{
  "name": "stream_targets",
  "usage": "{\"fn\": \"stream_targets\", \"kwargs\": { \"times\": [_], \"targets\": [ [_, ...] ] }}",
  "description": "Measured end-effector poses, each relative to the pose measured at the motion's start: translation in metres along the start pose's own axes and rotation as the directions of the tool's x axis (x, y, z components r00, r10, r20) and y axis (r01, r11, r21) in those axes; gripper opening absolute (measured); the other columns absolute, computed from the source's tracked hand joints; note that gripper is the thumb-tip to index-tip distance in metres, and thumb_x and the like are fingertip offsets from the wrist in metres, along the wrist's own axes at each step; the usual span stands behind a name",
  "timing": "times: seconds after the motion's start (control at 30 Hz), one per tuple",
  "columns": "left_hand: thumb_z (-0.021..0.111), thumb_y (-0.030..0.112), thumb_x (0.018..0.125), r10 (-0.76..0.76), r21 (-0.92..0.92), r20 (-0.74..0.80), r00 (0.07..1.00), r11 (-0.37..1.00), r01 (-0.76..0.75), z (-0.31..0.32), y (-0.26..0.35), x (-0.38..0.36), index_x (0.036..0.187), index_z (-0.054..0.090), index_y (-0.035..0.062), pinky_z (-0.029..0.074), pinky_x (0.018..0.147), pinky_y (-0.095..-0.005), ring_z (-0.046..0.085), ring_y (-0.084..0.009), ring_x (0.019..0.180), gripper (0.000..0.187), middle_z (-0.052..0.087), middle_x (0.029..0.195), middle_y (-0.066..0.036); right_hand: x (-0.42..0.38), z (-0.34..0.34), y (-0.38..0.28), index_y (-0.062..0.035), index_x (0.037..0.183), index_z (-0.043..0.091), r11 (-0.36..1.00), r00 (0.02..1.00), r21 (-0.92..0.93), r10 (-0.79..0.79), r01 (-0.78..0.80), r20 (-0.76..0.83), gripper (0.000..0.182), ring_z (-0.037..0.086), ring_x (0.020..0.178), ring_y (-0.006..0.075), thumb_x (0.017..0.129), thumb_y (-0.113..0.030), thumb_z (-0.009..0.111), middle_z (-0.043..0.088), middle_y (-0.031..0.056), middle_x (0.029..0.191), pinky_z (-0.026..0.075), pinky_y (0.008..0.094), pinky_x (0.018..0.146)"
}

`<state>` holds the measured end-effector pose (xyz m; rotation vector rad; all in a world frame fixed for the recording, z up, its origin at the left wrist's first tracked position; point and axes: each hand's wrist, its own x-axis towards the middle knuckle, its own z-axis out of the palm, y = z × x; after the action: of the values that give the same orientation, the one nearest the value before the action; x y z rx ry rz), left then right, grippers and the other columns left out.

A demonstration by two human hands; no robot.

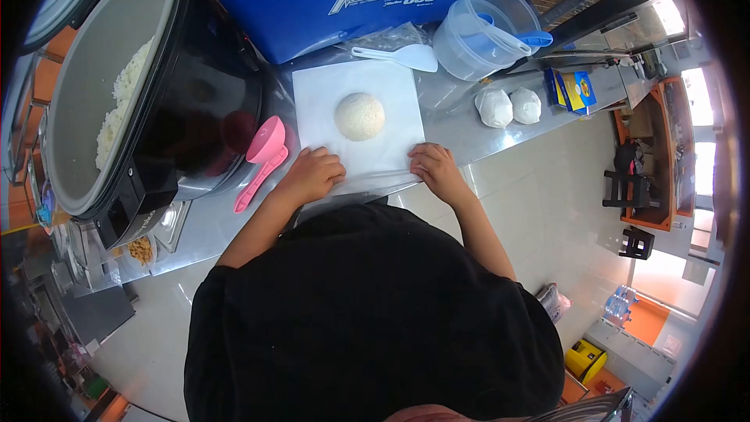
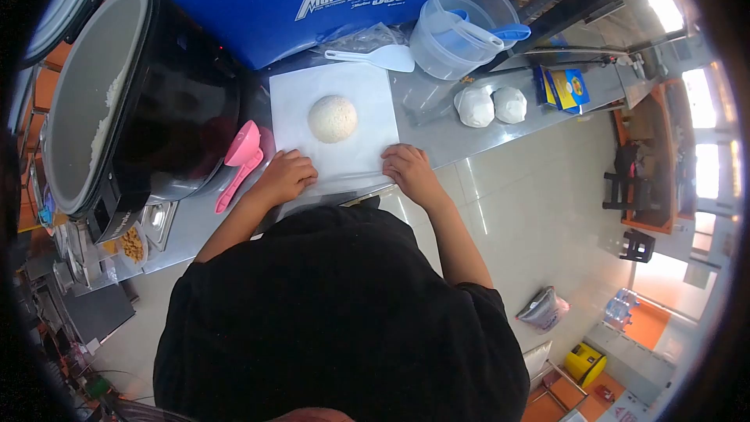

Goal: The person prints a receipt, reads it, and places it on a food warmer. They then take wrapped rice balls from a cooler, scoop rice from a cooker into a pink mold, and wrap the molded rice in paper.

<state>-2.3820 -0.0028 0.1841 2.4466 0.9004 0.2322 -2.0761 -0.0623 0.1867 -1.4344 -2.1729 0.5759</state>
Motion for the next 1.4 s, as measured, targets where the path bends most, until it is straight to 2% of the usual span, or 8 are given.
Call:
{"fn": "stream_targets", "kwargs": {
  "times": [0.33,0.53,0.57,0.73,0.93,1.13,1.3,1.4],
  "targets": [
    [0.063,0.013,0.080,-0.144,-0.165,-0.376,0.915,0.982,0.086,-0.012,0.013,0.012,0.080,0.062,0.0060,0.047,0.068,-0.0404,0.059,-0.0314,0.079,0.007,0.060,0.080,-0.012,0.028,-0.018,-0.019,-0.0092,0.095,0.061,0.994,0.992,0.105,0.050,-0.038,-0.113,0.021,0.056,0.085,0.0266,0.075,-0.010,0.069,0.060,0.0077,0.085,0.041,0.0390,0.080],
    [0.066,0.015,0.078,-0.088,-0.031,-0.305,0.948,0.996,0.082,-0.016,0.001,0.015,0.071,0.053,0.0026,0.043,0.059,-0.0460,0.054,-0.0349,0.069,0.019,0.054,0.071,-0.015,0.010,0.014,0.034,-0.0058,0.089,0.063,0.953,0.957,0.302,0.089,-0.001,-0.277,0.018,0.061,0.083,0.0303,0.074,-0.011,0.072,0.064,0.0110,0.089,0.049,0.0384,0.073],
    [0.067,0.014,0.078,-0.091,-0.070,-0.304,0.948,0.995,0.073,-0.018,0.004,0.016,0.074,0.054,0.0018,0.043,0.061,-0.0446,0.055,-0.0344,0.070,0.018,0.055,0.073,-0.015,0.011,-0.001,0.019,-0.0066,0.091,0.063,0.884,0.958,0.418,0.271,-0.210,-0.091,0.016,0.062,0.082,0.0286,0.078,-0.014,0.070,0.064,0.0111,0.086,0.049,0.0372,0.073],
    [0.070,0.013,0.072,0.035,-0.042,-0.077,0.996,0.998,-0.039,-0.037,0.021,0.013,0.082,0.060,0.0017,0.046,0.068,-0.0419,0.058,-0.0343,0.077,0.018,0.059,0.080,-0.013,0.001,-0.001,0.015,-0.0078,0.094,0.064,0.778,0.946,0.579,0.323,-0.244,-0.035,0.014,0.060,0.075,0.0186,0.083,-0.016,0.067,0.064,0.0069,0.084,0.047,0.0328,0.076],
    [0.061,0.016,0.080,0.110,0.090,0.008,0.994,0.990,-0.110,-0.057,0.036,0.002,0.077,0.061,0.0073,0.042,0.069,-0.0421,0.055,-0.0296,0.081,0.009,0.056,0.080,-0.009,-0.022,-0.001,0.012,-0.0130,0.092,0.064,0.964,0.972,0.238,0.162,-0.119,-0.171,0.012,0.065,0.085,0.0185,0.080,-0.015,0.068,0.067,0.0003,0.091,0.036,0.0443,0.101],
    [0.060,0.009,0.084,-0.283,-0.421,-0.258,0.924,0.894,0.156,-0.064,0.004,0.023,0.089,0.060,-0.0017,0.046,0.076,-0.0367,0.058,-0.0331,0.088,0.012,0.060,0.092,-0.015,0.025,0.010,-0.002,-0.0056,0.096,0.058,0.856,0.821,0.467,0.421,-0.221,-0.384,0.014,0.062,0.074,0.0268,0.082,-0.002,0.061,0.065,0.0075,0.085,0.047,0.0325,0.065],
    [0.059,0.010,0.084,-0.383,-0.242,-0.222,0.897,0.913,0.330,-0.069,-0.007,0.041,0.085,0.058,-0.0017,0.046,0.075,-0.0411,0.060,-0.0352,0.085,0.012,0.062,0.087,-0.019,0.072,0.018,0.005,-0.0073,0.098,0.056,0.734,0.612,0.587,0.647,-0.340,-0.455,0.019,0.058,0.073,0.0231,0.080,-0.006,0.063,0.059,0.0036,0.078,0.042,0.0353,0.063],
    [0.057,0.008,0.085,-0.402,-0.099,-0.211,0.891,0.916,0.390,-0.072,-0.004,0.052,0.082,0.056,-0.0019,0.047,0.076,-0.0435,0.060,-0.0359,0.086,0.011,0.062,0.086,-0.020,0.071,0.008,-0.033,-0.0117,0.104,0.056,0.922,0.797,-0.249,0.096,-0.297,-0.597,0.026,0.057,0.096,0.0194,0.079,-0.014,0.064,0.060,0.0010,0.096,0.040,0.0420,0.081]
  ]
}}
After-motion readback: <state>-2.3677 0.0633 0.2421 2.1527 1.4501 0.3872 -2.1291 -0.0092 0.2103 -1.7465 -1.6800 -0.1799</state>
